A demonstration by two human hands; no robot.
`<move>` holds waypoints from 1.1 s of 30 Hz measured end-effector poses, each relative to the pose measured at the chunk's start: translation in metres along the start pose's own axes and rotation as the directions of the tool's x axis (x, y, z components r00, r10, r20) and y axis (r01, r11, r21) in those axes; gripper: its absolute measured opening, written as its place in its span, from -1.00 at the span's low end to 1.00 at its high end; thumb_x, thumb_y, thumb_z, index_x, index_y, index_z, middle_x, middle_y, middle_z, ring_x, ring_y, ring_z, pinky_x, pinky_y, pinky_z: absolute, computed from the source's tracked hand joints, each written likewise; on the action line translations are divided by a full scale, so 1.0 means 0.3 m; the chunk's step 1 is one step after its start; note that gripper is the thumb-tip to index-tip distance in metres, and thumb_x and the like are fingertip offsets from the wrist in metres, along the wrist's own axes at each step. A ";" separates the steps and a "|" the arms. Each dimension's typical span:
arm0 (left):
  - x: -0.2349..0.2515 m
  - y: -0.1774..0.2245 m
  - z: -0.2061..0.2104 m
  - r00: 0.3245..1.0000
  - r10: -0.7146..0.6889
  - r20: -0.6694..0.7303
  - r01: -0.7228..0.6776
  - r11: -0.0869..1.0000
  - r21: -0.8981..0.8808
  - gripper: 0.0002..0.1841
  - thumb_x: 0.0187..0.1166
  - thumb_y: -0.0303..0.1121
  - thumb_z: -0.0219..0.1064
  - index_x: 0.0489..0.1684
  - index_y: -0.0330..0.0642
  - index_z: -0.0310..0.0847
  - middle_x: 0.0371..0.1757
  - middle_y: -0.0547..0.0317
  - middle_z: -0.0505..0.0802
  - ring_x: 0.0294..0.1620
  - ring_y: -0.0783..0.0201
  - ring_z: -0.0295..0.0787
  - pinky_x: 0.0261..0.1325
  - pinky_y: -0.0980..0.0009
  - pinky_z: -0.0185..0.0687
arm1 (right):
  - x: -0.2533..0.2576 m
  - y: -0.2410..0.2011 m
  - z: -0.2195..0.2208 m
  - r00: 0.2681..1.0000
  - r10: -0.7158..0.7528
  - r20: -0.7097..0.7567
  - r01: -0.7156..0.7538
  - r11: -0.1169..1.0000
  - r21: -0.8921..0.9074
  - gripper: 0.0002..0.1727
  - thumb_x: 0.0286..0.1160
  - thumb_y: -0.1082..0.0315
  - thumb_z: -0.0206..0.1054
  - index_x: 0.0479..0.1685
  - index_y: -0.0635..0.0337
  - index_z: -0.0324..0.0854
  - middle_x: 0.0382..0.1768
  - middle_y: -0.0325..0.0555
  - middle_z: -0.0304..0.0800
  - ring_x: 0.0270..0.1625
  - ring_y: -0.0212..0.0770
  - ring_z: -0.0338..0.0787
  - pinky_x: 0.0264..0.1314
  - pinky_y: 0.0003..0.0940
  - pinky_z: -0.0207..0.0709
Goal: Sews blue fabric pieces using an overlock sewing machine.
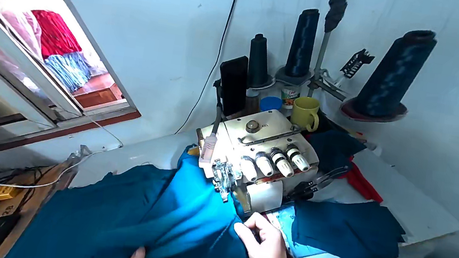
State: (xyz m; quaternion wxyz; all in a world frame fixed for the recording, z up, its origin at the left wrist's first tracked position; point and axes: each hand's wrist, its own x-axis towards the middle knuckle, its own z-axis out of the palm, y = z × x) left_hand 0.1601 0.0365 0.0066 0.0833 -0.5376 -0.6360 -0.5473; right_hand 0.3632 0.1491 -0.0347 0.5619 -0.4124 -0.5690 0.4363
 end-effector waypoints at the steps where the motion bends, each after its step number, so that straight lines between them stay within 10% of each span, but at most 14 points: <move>1: 0.062 -0.020 0.015 0.997 0.078 0.007 -0.078 0.991 0.107 -0.67 0.60 -0.42 0.29 -0.13 -0.71 0.63 -0.08 -0.15 0.84 0.14 0.56 0.74 0.35 0.60 0.56 | 0.019 -0.002 0.010 1.000 0.015 -0.006 -0.015 1.000 -0.007 -0.82 0.42 0.29 0.41 -0.50 0.09 0.65 -0.57 -0.41 0.57 -0.50 -0.61 0.51 -0.42 -0.70 0.38; 5: 0.292 -0.161 0.139 0.957 0.208 0.202 -0.254 0.936 0.242 -0.55 0.73 -0.19 0.16 -0.14 -0.49 0.78 -0.15 -0.30 0.88 0.02 -0.09 0.88 0.18 -0.03 0.71 | 0.055 -0.024 0.045 0.997 0.073 -0.038 -0.075 0.996 -0.049 -0.72 0.43 0.27 0.42 -0.61 0.08 0.53 -0.65 -0.43 0.40 -0.58 -0.60 0.37 -0.49 -0.67 0.23; 7: 0.366 -0.216 0.175 0.883 0.051 0.466 -0.162 0.966 0.201 -0.52 0.76 -0.12 0.12 0.04 -0.47 0.74 0.02 -0.28 0.85 0.20 -0.14 0.80 0.37 -0.13 0.60 | 0.056 -0.029 0.050 0.996 0.076 -0.043 -0.078 0.996 -0.045 -0.71 0.42 0.27 0.43 -0.62 0.08 0.51 -0.65 -0.44 0.38 -0.58 -0.61 0.35 -0.50 -0.68 0.21; 9: 0.405 -0.213 0.182 0.797 -0.162 0.582 0.019 0.970 0.244 -0.54 0.74 -0.12 0.21 -0.20 -0.48 0.70 -0.21 -0.20 0.77 -0.05 -0.06 0.73 0.15 -0.07 0.57 | 0.056 -0.028 0.046 0.997 0.059 -0.043 -0.060 0.998 -0.013 -0.74 0.43 0.28 0.43 -0.58 0.11 0.55 -0.63 -0.43 0.42 -0.56 -0.62 0.38 -0.48 -0.70 0.24; 12: 0.358 -0.170 0.153 0.861 -0.295 0.414 0.206 0.947 0.246 -0.56 0.73 -0.16 0.23 -0.36 -0.48 0.63 -0.40 -0.12 0.69 -0.26 0.06 0.65 -0.06 0.01 0.54 | 0.071 -0.009 0.024 0.994 0.045 -0.104 -0.038 0.997 0.071 -0.85 0.54 0.35 0.35 -0.34 0.22 0.71 -0.48 -0.31 0.67 -0.40 -0.54 0.63 -0.28 -0.62 0.53; 15: 0.198 -0.124 0.135 0.912 -0.372 0.176 0.393 0.913 -0.108 -0.52 0.79 -0.24 0.02 0.33 -0.58 0.52 0.07 -0.11 0.79 0.06 0.30 0.78 0.21 0.32 0.71 | 0.078 0.028 0.001 0.982 0.028 -0.187 -0.006 0.993 0.118 -0.83 0.66 0.40 0.21 -0.17 0.27 0.69 -0.37 -0.24 0.70 -0.29 -0.48 0.69 -0.15 -0.57 0.60; 19: -0.035 -0.016 0.157 0.809 -0.538 0.239 0.580 0.659 -0.479 -0.56 0.78 -0.36 -0.01 0.53 -0.43 0.15 0.02 0.20 0.68 -0.05 0.46 0.75 0.08 0.39 0.75 | 0.052 0.044 -0.018 0.988 -0.089 -0.124 0.094 0.995 0.038 -0.80 0.63 0.30 0.27 -0.06 0.26 0.68 -0.28 -0.26 0.77 -0.32 -0.55 0.71 -0.26 -0.67 0.60; 23: -0.118 0.049 0.189 0.537 -0.595 0.598 0.836 0.284 -0.469 -0.82 0.68 -0.59 0.09 0.14 -0.39 0.45 -0.17 0.03 0.86 -0.19 0.21 0.89 0.03 0.23 0.85 | 0.038 0.018 -0.035 0.996 0.078 0.037 -0.076 0.996 -0.050 -0.73 0.67 0.15 0.28 -0.16 0.17 0.75 -0.42 -0.37 0.69 -0.39 -0.61 0.60 -0.29 -0.67 0.47; 30: -0.082 0.046 0.096 0.751 -0.265 0.605 0.659 0.252 -0.709 -0.77 0.50 -0.38 0.46 0.08 -0.08 0.79 -0.01 0.12 0.93 0.02 0.30 0.90 0.18 0.26 0.81 | -0.003 0.003 -0.013 0.998 0.060 0.030 -0.064 0.985 0.160 -0.73 0.36 0.34 0.49 -0.04 0.25 0.65 -0.21 -0.20 0.78 -0.17 -0.43 0.77 -0.13 -0.57 0.67; 33: -0.060 0.080 0.099 0.785 -0.275 0.555 0.610 0.192 -0.769 -0.79 0.70 -0.41 0.22 0.21 -0.12 0.58 0.02 0.08 0.91 -0.01 0.27 0.92 0.07 0.27 0.86 | -0.007 -0.003 -0.001 0.999 0.018 -0.049 -0.008 0.979 0.203 -0.87 0.50 0.51 0.30 -0.05 0.30 0.63 -0.23 -0.16 0.77 -0.19 -0.45 0.77 -0.17 -0.61 0.65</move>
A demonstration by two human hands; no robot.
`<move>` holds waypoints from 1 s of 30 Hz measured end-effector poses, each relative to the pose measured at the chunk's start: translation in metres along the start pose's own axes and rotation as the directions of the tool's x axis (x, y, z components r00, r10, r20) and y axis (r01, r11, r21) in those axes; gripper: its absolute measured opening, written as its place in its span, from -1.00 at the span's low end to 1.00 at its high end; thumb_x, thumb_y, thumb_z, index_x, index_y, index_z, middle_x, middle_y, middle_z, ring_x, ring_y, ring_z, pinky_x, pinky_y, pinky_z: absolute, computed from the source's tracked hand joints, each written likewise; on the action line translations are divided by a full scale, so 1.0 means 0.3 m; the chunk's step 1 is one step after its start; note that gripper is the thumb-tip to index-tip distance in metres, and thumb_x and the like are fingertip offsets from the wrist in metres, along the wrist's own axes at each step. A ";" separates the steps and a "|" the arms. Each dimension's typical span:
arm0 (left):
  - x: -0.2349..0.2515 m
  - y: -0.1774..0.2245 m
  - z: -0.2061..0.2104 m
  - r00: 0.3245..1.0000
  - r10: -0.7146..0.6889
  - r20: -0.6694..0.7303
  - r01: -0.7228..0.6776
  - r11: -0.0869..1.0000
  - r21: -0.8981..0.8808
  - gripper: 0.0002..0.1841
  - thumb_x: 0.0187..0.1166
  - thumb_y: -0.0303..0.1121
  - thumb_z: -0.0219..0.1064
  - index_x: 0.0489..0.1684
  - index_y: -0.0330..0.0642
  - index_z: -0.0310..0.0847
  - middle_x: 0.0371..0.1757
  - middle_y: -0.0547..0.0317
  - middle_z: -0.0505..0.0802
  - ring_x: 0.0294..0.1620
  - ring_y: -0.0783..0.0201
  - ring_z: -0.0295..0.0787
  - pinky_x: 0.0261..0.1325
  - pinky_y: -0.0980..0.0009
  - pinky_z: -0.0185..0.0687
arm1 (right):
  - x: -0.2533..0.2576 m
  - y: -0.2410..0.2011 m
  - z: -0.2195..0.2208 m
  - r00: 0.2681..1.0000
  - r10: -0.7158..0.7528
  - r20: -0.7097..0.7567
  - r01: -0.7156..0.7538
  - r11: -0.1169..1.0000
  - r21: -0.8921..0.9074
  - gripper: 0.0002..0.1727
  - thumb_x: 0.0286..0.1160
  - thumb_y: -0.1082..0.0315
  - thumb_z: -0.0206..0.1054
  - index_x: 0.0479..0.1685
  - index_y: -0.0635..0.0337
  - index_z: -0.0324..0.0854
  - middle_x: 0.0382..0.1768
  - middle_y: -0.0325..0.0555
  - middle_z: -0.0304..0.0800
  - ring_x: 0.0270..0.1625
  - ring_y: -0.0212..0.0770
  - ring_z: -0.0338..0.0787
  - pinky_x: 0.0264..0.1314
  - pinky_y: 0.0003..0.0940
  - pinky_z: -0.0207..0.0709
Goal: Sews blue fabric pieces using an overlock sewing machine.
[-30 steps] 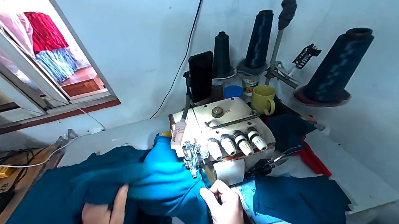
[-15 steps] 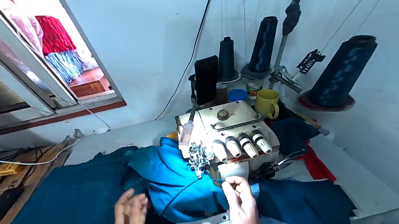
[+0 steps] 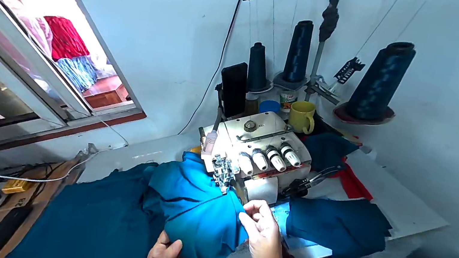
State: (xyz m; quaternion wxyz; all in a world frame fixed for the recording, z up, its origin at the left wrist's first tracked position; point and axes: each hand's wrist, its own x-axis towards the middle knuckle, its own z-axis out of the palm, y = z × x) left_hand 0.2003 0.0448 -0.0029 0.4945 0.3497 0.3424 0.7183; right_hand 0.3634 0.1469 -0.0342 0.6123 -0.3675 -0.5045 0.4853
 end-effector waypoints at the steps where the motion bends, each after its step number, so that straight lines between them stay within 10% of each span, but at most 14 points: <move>1: 0.004 0.003 0.012 1.000 0.009 -0.016 -0.009 1.000 -0.009 -0.78 0.76 -0.43 0.08 0.26 -0.13 0.48 0.03 0.10 0.90 -0.01 0.27 0.92 0.06 0.28 0.87 | -0.001 0.007 -0.001 0.999 -0.049 -0.007 0.049 0.999 0.011 -0.87 0.53 0.55 0.23 -0.07 0.32 0.64 -0.22 -0.17 0.77 -0.16 -0.46 0.76 -0.11 -0.61 0.65; 4: 0.006 0.003 0.028 1.000 0.018 0.009 -0.018 1.000 -0.004 -0.75 0.82 -0.40 -0.02 0.36 -0.10 0.34 0.07 0.15 0.88 -0.01 0.29 0.91 0.00 0.30 0.88 | -0.011 0.015 -0.005 0.988 -0.145 0.047 0.146 0.989 -0.001 -0.82 0.53 0.54 0.20 -0.12 0.29 0.74 -0.21 -0.21 0.82 -0.14 -0.47 0.77 -0.02 -0.61 0.67; 8: 0.000 0.006 0.040 0.995 0.009 0.100 -0.013 0.999 0.034 -0.75 0.83 -0.35 0.05 0.38 -0.04 0.33 0.10 0.18 0.88 -0.03 0.30 0.92 -0.03 0.33 0.89 | -0.035 0.022 0.008 0.995 -0.050 0.090 0.065 0.984 -0.164 -0.60 0.30 0.02 0.58 -0.17 0.16 0.70 -0.27 -0.28 0.78 -0.23 -0.49 0.73 -0.15 -0.58 0.63; 12: 0.003 0.006 0.019 0.993 0.025 0.116 -0.032 0.998 0.059 -0.76 0.82 -0.32 0.10 0.36 -0.02 0.41 0.10 0.18 0.89 -0.04 0.31 0.92 -0.04 0.35 0.89 | -0.033 0.042 0.013 0.991 -0.119 0.061 0.126 0.984 -0.128 -0.82 0.51 0.36 0.32 -0.36 0.20 0.79 -0.38 -0.26 0.74 -0.32 -0.55 0.69 -0.25 -0.68 0.58; 15: 0.006 0.029 0.017 0.999 0.038 0.010 -0.039 0.990 0.134 -0.71 0.83 -0.44 -0.13 0.39 -0.10 0.33 0.12 0.26 0.88 0.06 0.34 0.89 0.10 0.31 0.87 | -0.017 0.005 -0.011 0.987 0.077 0.141 -0.093 0.990 0.107 -0.68 0.71 0.44 0.05 -0.33 0.20 0.72 -0.41 -0.32 0.69 -0.37 -0.52 0.64 -0.32 -0.60 0.53; 20: 0.007 0.005 -0.012 0.988 -0.042 0.146 0.022 0.991 0.134 -0.74 0.85 -0.33 0.03 0.40 -0.04 0.39 0.10 0.18 0.88 -0.07 0.33 0.90 -0.05 0.36 0.87 | -0.017 0.028 -0.011 0.967 0.121 0.225 -0.113 0.992 -0.048 -0.55 0.25 -0.05 0.62 -0.16 0.12 0.69 -0.27 -0.32 0.78 -0.23 -0.47 0.76 -0.17 -0.51 0.66; 23: -0.002 -0.002 -0.016 0.978 -0.063 0.198 0.049 0.996 0.070 -0.71 0.80 -0.27 0.15 0.41 0.02 0.46 0.17 0.11 0.87 -0.03 0.23 0.93 -0.10 0.26 0.92 | -0.033 0.052 0.002 0.994 0.001 0.108 0.018 0.983 -0.180 -0.77 0.46 0.19 0.39 -0.34 0.17 0.77 -0.40 -0.28 0.76 -0.33 -0.51 0.70 -0.23 -0.55 0.61; 26: 0.000 0.006 -0.019 0.995 -0.004 0.102 -0.006 0.996 0.092 -0.72 0.79 -0.29 0.15 0.39 0.03 0.43 0.15 0.21 0.88 0.04 0.30 0.90 0.04 0.31 0.87 | -0.027 0.009 -0.007 0.994 0.091 0.061 -0.094 0.994 0.051 -0.68 0.70 0.40 0.09 -0.33 0.25 0.74 -0.40 -0.32 0.72 -0.27 -0.60 0.67 -0.11 -0.62 0.55; 30: 0.009 0.004 -0.013 0.998 -0.008 0.069 0.001 0.994 0.105 -0.60 0.79 -0.29 0.16 0.53 0.01 0.18 0.26 0.29 0.82 0.25 0.28 0.82 0.32 0.21 0.77 | -0.011 -0.004 -0.023 0.946 0.248 0.210 -0.298 0.918 0.260 -0.86 0.57 0.32 0.36 -0.22 0.23 0.71 -0.35 -0.23 0.78 -0.27 -0.43 0.75 -0.20 -0.52 0.64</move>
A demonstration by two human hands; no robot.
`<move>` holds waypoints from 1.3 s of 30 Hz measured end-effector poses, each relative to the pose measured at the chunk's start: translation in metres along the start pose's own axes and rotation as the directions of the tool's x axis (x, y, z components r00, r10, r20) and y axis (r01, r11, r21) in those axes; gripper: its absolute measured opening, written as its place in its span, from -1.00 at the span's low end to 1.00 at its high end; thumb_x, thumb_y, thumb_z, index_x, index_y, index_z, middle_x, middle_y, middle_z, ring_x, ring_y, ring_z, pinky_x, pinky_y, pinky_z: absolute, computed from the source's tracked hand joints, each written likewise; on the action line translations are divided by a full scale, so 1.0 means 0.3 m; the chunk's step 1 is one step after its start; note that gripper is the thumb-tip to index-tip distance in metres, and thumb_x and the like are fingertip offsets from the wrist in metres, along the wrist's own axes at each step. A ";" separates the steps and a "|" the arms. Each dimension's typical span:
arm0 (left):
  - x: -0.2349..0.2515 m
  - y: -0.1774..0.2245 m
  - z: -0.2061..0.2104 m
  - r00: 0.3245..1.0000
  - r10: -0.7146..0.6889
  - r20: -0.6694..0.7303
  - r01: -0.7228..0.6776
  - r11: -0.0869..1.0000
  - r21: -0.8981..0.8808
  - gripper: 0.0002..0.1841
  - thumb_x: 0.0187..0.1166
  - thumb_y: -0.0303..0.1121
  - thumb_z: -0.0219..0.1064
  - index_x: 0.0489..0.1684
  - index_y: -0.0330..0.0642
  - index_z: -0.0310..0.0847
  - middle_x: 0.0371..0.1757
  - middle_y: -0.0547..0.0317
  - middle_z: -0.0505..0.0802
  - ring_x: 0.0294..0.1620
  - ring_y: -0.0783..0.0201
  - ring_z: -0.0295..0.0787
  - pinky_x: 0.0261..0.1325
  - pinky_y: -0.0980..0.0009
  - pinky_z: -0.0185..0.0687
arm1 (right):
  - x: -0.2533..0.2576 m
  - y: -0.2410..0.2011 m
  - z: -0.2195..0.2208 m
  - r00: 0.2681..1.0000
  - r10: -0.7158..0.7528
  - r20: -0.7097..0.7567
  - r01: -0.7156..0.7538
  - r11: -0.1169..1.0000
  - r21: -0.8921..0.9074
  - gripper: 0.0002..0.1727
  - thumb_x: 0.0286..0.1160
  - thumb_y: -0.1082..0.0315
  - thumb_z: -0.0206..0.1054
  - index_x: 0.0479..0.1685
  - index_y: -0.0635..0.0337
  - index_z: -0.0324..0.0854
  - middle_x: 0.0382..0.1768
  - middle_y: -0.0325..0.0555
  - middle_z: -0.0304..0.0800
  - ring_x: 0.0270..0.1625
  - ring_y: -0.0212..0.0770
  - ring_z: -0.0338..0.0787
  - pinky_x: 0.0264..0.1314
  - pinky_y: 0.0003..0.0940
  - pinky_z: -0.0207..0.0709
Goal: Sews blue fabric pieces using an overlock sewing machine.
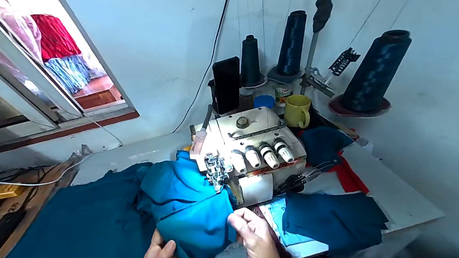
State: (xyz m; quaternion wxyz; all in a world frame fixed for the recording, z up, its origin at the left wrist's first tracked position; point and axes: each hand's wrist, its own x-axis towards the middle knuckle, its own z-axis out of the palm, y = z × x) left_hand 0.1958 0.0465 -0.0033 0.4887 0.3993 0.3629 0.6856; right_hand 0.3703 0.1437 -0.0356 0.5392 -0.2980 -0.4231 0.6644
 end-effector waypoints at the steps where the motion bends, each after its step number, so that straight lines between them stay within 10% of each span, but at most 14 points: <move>1: 0.003 -0.004 0.003 1.000 -0.003 0.012 0.003 1.000 -0.014 -0.57 0.78 -0.31 0.17 0.54 0.00 0.13 0.28 0.26 0.80 0.26 0.25 0.82 0.32 0.18 0.78 | 0.002 0.007 -0.003 1.000 -0.020 0.022 0.021 1.000 -0.024 -0.84 0.43 0.33 0.50 -0.20 0.24 0.72 -0.33 -0.20 0.81 -0.27 -0.40 0.79 -0.20 -0.51 0.68; 5: 0.003 0.000 0.003 0.999 0.009 0.040 -0.008 1.000 -0.028 -0.56 0.77 -0.31 0.19 0.54 0.03 0.14 0.26 0.26 0.81 0.21 0.26 0.84 0.24 0.21 0.82 | 0.002 0.031 -0.006 0.993 -0.119 0.024 0.121 0.969 -0.216 -0.64 0.13 0.21 0.70 -0.21 0.19 0.70 -0.28 -0.21 0.83 -0.20 -0.40 0.83 -0.13 -0.52 0.73; 9: 0.004 0.010 -0.001 0.997 0.014 0.082 -0.012 0.999 -0.030 -0.64 0.79 -0.32 0.16 0.49 0.09 0.26 0.20 0.24 0.85 0.04 0.30 0.90 0.04 0.32 0.88 | 0.005 0.047 -0.012 0.988 -0.157 -0.008 0.149 0.953 -0.264 -0.91 0.43 0.41 0.37 -0.25 0.23 0.74 -0.38 -0.29 0.76 -0.35 -0.53 0.70 -0.27 -0.62 0.59; 12: 0.011 0.023 -0.003 1.000 0.028 0.010 -0.028 1.000 -0.012 -0.67 0.83 -0.37 0.04 0.50 0.02 0.23 0.21 0.27 0.84 0.12 0.30 0.88 0.10 0.29 0.88 | -0.001 0.030 -0.015 0.993 -0.113 -0.016 0.111 0.988 -0.106 -0.70 0.70 0.39 0.09 -0.21 0.20 0.77 -0.39 -0.35 0.74 -0.37 -0.56 0.65 -0.32 -0.62 0.51; 16: 0.017 0.018 -0.015 1.000 -0.006 0.028 0.007 1.000 -0.026 -0.69 0.82 -0.39 0.03 0.48 -0.04 0.31 0.18 0.20 0.86 0.08 0.29 0.89 0.07 0.30 0.88 | 0.005 0.029 -0.009 0.998 -0.025 0.056 0.035 0.983 -0.179 -0.71 0.36 0.15 0.57 -0.20 0.16 0.67 -0.36 -0.27 0.77 -0.34 -0.44 0.76 -0.31 -0.53 0.68; 22: 0.041 0.037 -0.040 0.998 0.025 -0.058 -0.023 0.999 0.037 -0.72 0.82 -0.45 -0.08 0.41 -0.09 0.25 0.12 0.22 0.86 -0.03 0.30 0.91 -0.08 0.33 0.90 | -0.013 0.025 -0.018 0.988 -0.154 0.019 0.155 0.964 -0.216 -0.74 0.64 0.41 0.17 -0.41 0.16 0.71 -0.57 -0.43 0.55 -0.51 -0.61 0.48 -0.44 -0.69 0.35; 27: 0.066 0.023 -0.045 0.991 0.027 -0.128 -0.014 0.995 0.101 -0.70 0.78 -0.49 -0.21 0.38 -0.16 0.25 0.06 0.23 0.86 -0.04 0.33 0.91 -0.07 0.34 0.90 | -0.010 0.025 -0.019 0.992 -0.108 0.062 0.121 0.955 -0.272 -0.90 0.43 0.35 0.43 -0.30 0.21 0.76 -0.40 -0.30 0.78 -0.36 -0.53 0.74 -0.26 -0.61 0.65; 31: 0.072 0.015 -0.042 0.978 0.037 -0.206 -0.017 0.995 0.100 -0.67 0.74 -0.53 -0.26 0.33 -0.22 0.28 0.05 0.22 0.86 0.00 0.36 0.90 -0.01 0.37 0.89 | -0.022 0.013 -0.018 0.993 -0.107 0.045 0.115 0.950 -0.289 -0.87 0.49 0.45 0.27 -0.28 0.22 0.74 -0.42 -0.32 0.74 -0.40 -0.55 0.68 -0.30 -0.64 0.60; 39: 0.081 -0.003 -0.049 0.951 0.108 -0.290 -0.052 0.980 0.193 -0.68 0.76 -0.51 -0.26 -0.01 -0.12 0.47 -0.13 0.32 0.85 -0.07 0.49 0.84 0.03 0.49 0.82 | -0.095 0.026 -0.034 0.919 -0.384 0.089 0.392 0.869 -0.302 -0.91 0.43 0.49 0.43 -0.29 0.34 0.81 -0.22 -0.11 0.84 -0.23 -0.44 0.83 -0.15 -0.59 0.78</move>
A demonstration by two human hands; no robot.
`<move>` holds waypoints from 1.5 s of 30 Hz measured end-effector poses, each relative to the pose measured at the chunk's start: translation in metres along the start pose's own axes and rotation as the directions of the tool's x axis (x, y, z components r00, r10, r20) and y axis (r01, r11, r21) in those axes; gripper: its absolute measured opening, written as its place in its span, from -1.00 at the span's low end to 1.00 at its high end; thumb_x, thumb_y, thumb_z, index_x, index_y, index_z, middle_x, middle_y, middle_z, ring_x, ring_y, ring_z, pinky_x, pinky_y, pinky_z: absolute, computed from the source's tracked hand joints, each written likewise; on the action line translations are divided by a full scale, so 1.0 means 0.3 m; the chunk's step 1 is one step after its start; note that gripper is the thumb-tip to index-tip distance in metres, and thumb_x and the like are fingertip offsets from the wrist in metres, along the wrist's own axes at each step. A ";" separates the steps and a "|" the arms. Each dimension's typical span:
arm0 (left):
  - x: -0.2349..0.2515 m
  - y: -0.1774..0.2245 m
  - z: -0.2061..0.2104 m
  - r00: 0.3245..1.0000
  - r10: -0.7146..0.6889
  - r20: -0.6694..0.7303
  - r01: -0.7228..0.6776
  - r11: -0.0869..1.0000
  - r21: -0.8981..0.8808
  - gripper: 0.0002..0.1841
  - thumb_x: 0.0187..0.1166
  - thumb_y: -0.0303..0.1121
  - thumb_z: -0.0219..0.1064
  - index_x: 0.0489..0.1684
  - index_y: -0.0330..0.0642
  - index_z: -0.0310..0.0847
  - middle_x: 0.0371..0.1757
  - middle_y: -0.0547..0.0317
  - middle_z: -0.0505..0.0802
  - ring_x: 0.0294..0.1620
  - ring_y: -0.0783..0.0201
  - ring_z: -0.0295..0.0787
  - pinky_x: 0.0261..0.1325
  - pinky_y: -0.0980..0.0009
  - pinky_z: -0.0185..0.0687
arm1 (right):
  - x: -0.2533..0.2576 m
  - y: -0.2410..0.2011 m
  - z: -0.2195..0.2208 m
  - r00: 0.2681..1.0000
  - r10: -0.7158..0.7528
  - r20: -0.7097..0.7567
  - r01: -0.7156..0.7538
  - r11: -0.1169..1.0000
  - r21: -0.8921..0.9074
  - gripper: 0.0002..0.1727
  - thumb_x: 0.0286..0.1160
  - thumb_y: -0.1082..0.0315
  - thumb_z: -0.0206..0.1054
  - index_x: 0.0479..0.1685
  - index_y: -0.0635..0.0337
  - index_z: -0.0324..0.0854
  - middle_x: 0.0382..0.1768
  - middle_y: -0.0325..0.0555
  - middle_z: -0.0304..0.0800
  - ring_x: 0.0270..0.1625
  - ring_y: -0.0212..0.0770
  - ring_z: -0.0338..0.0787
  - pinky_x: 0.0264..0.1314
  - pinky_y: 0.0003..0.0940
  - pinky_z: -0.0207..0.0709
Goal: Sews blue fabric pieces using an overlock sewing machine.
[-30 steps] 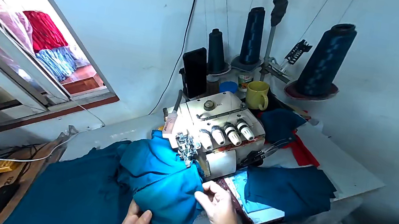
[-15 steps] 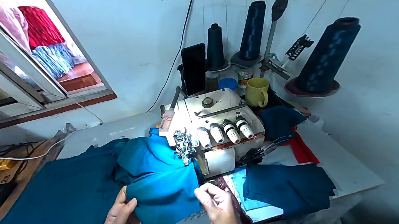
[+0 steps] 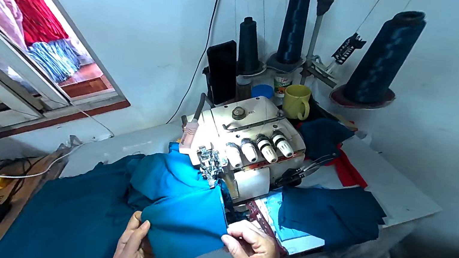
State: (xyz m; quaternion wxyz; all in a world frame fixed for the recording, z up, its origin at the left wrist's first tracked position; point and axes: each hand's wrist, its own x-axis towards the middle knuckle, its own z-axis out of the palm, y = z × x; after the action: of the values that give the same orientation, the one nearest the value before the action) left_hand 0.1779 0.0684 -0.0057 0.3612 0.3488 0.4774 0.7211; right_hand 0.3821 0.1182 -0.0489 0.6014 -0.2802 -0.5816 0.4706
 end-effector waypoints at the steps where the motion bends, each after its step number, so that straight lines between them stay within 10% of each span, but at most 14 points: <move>1: 0.002 -0.006 -0.004 1.000 0.005 -0.001 -0.005 1.000 -0.002 -0.68 0.76 -0.51 -0.26 -0.03 -0.12 0.48 -0.15 0.30 0.85 -0.09 0.47 0.84 0.01 0.48 0.82 | -0.004 0.001 -0.003 1.000 -0.020 0.000 0.020 1.000 -0.013 -0.91 0.44 0.49 0.42 -0.28 0.34 0.82 -0.19 -0.09 0.86 -0.19 -0.44 0.85 -0.12 -0.59 0.78; 13: -0.006 0.013 0.013 0.989 0.144 -0.029 -0.137 0.976 0.168 -0.69 0.72 -0.55 -0.19 -0.14 -0.11 0.52 -0.24 0.42 0.81 -0.19 0.58 0.78 -0.03 0.61 0.75 | 0.001 0.007 0.017 0.992 0.092 -0.084 -0.091 0.996 0.019 -0.91 0.29 0.49 0.45 -0.49 0.18 0.66 -0.50 -0.33 0.71 -0.54 -0.60 0.60 -0.52 -0.72 0.49; 17: -0.004 0.004 0.010 0.982 0.167 -0.092 -0.136 0.950 0.280 -0.76 0.71 -0.56 -0.10 -0.18 -0.18 0.52 -0.36 0.38 0.77 -0.33 0.55 0.76 -0.18 0.60 0.75 | 0.014 -0.029 0.017 0.957 0.290 0.007 -0.290 0.955 0.061 -0.71 0.30 0.55 0.42 0.00 0.29 0.56 -0.51 -0.33 0.69 -0.58 -0.49 0.65 -0.56 -0.60 0.57; 20: -0.024 -0.055 0.048 0.869 0.488 -0.082 -0.282 0.626 0.727 -0.85 0.53 -0.55 0.19 -0.06 -0.44 0.45 -0.20 0.19 0.66 -0.21 0.57 0.62 -0.13 0.65 0.57 | 0.030 -0.004 0.005 0.892 0.446 0.070 -0.451 0.886 0.109 -0.76 0.38 0.53 0.37 0.03 0.31 0.69 -0.55 -0.34 0.68 -0.61 -0.48 0.63 -0.54 -0.58 0.58; 22: -0.065 -0.084 0.085 0.765 0.620 0.177 -0.452 0.320 0.833 -0.70 0.52 -0.44 0.25 0.08 -0.52 0.52 0.20 -0.32 0.70 0.29 0.04 0.62 0.33 0.18 0.48 | 0.024 0.017 0.002 0.897 0.437 0.065 -0.441 0.889 0.119 -0.96 0.43 0.47 0.38 -0.27 0.23 0.74 -0.54 -0.34 0.72 -0.59 -0.52 0.64 -0.52 -0.62 0.56; 25: -0.105 -0.141 0.167 0.736 0.510 0.445 -0.599 0.186 0.779 -0.59 0.79 -0.18 0.06 0.37 -0.23 0.61 0.44 -0.13 0.73 0.63 -0.01 0.50 0.72 -0.06 0.19 | -0.006 0.029 0.002 0.941 0.338 0.026 -0.339 0.939 0.052 -0.93 0.41 0.40 0.41 -0.40 0.16 0.73 -0.51 -0.39 0.65 -0.52 -0.59 0.57 -0.47 -0.70 0.45; 28: -0.088 -0.166 0.181 0.761 0.465 0.453 -0.570 0.144 0.809 -0.51 0.78 -0.04 0.08 0.38 -0.15 0.74 0.46 0.01 0.77 0.61 -0.05 0.56 0.69 -0.24 0.17 | -0.025 0.021 -0.005 0.970 0.243 -0.004 -0.243 0.970 -0.005 -0.91 0.40 0.41 0.38 -0.42 0.16 0.72 -0.46 -0.36 0.65 -0.48 -0.61 0.56 -0.45 -0.73 0.43; 45: 0.165 -0.076 0.139 0.893 0.208 0.398 -0.448 0.471 0.760 -0.51 0.59 0.00 0.33 0.40 -0.04 0.73 0.60 0.22 0.65 0.73 0.21 0.38 0.70 0.13 0.34 | 0.199 0.028 0.101 0.946 0.265 -0.186 -0.304 0.925 -0.229 -0.60 0.44 0.37 0.49 -0.75 0.08 0.46 -0.75 -0.38 0.37 -0.64 -0.51 0.37 -0.51 -0.58 0.25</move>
State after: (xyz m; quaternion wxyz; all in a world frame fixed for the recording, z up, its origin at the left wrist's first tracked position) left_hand 0.1931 0.1356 -0.0067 0.0610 0.6513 0.6356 0.4101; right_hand 0.3439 0.1684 -0.0254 0.5278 -0.4717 -0.5430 0.4517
